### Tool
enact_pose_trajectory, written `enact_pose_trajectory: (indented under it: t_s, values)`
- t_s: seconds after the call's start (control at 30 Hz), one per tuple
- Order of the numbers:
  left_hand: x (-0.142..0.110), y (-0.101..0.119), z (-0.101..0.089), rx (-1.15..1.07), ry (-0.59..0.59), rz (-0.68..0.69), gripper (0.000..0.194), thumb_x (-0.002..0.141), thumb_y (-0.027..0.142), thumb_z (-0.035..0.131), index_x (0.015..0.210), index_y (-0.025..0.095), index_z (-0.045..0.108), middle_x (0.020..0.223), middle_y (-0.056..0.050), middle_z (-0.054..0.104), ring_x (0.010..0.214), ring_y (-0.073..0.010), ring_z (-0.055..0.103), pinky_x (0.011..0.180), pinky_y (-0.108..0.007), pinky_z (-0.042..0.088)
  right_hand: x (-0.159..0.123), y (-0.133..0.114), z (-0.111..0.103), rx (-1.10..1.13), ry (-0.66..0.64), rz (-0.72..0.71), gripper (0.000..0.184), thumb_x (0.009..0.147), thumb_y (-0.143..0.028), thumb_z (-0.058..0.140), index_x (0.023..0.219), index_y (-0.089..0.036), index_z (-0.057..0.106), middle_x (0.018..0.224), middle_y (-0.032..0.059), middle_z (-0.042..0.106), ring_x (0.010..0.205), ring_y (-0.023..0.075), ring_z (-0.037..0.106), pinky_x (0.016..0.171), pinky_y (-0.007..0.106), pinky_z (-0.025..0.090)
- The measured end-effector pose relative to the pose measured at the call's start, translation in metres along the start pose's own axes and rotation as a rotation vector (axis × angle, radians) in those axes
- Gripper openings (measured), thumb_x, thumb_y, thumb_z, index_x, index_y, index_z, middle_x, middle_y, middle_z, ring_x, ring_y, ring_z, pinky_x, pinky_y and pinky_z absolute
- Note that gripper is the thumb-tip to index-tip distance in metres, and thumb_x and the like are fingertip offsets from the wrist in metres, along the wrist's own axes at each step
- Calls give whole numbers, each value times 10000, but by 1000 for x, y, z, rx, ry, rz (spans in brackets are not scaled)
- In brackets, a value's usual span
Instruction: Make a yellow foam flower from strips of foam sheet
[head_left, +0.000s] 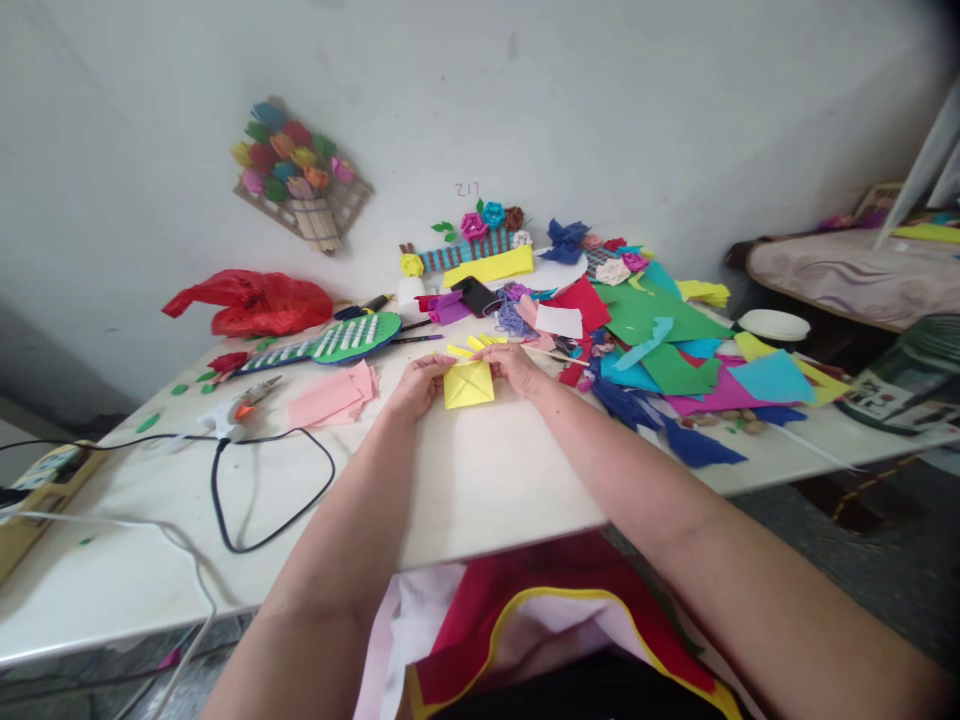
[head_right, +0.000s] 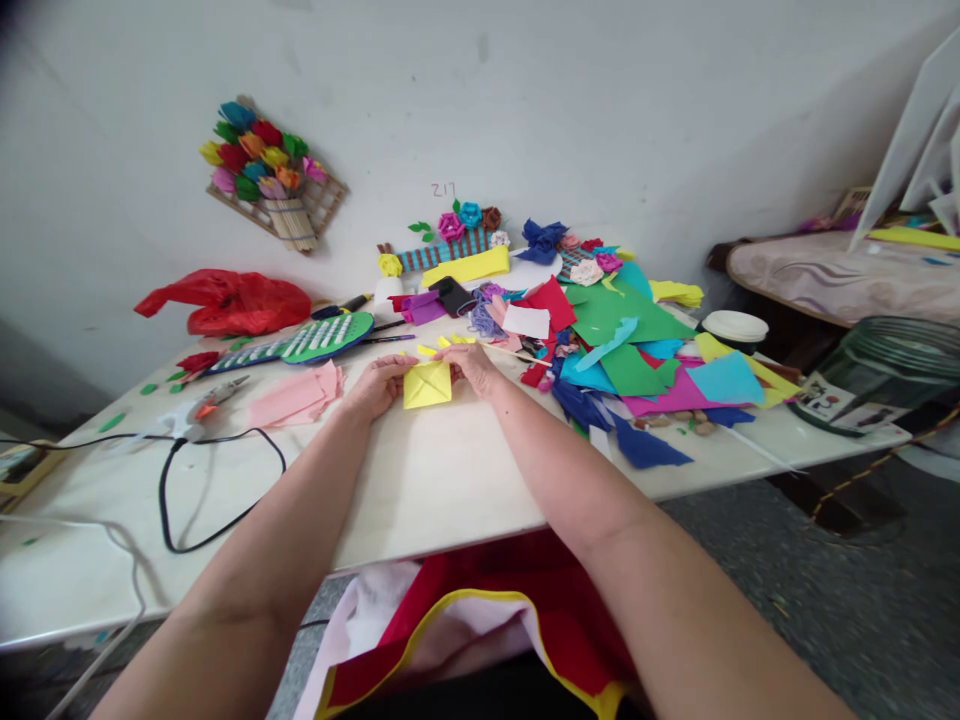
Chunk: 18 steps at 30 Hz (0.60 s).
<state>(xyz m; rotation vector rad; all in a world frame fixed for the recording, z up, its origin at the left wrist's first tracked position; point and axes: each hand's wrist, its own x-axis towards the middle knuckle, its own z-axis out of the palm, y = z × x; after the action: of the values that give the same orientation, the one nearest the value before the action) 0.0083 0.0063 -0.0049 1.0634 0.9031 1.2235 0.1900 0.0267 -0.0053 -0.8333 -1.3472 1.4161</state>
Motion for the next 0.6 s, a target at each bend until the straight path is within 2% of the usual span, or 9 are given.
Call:
enact_pose_trajectory:
  t_s: [0.13,0.3,0.47,0.6]
  values:
    - [-1,1,1,11,-27,-6,212,575,214,682,757,119,632,674,-49,652,621,-148,614,596,-259,482,1,1,1,-16,1,3,218,574,-306,651,689,-121,667,562,1,596,518,103,512,490,217,384]
    - [-1,-2,0,17,-31,7,256,531,169,720,755,127,606,663,-19,637,585,-117,599,577,-233,474,5,7,2,-63,19,-21,231,488,-256,726,668,-129,655,586,-16,608,547,88,515,569,229,413]
    - [-1,-1,1,43,-22,4,342,521,157,720,831,145,576,627,0,620,544,-112,587,542,-224,457,5,8,3,-48,17,1,243,528,-237,713,746,-150,652,598,-19,613,547,97,532,557,232,425]
    - [-2,-1,3,67,-21,39,397,513,177,728,874,151,564,566,31,581,510,-99,563,536,-215,440,3,3,4,20,18,20,304,632,-395,653,810,-148,640,631,6,623,543,113,550,509,234,419]
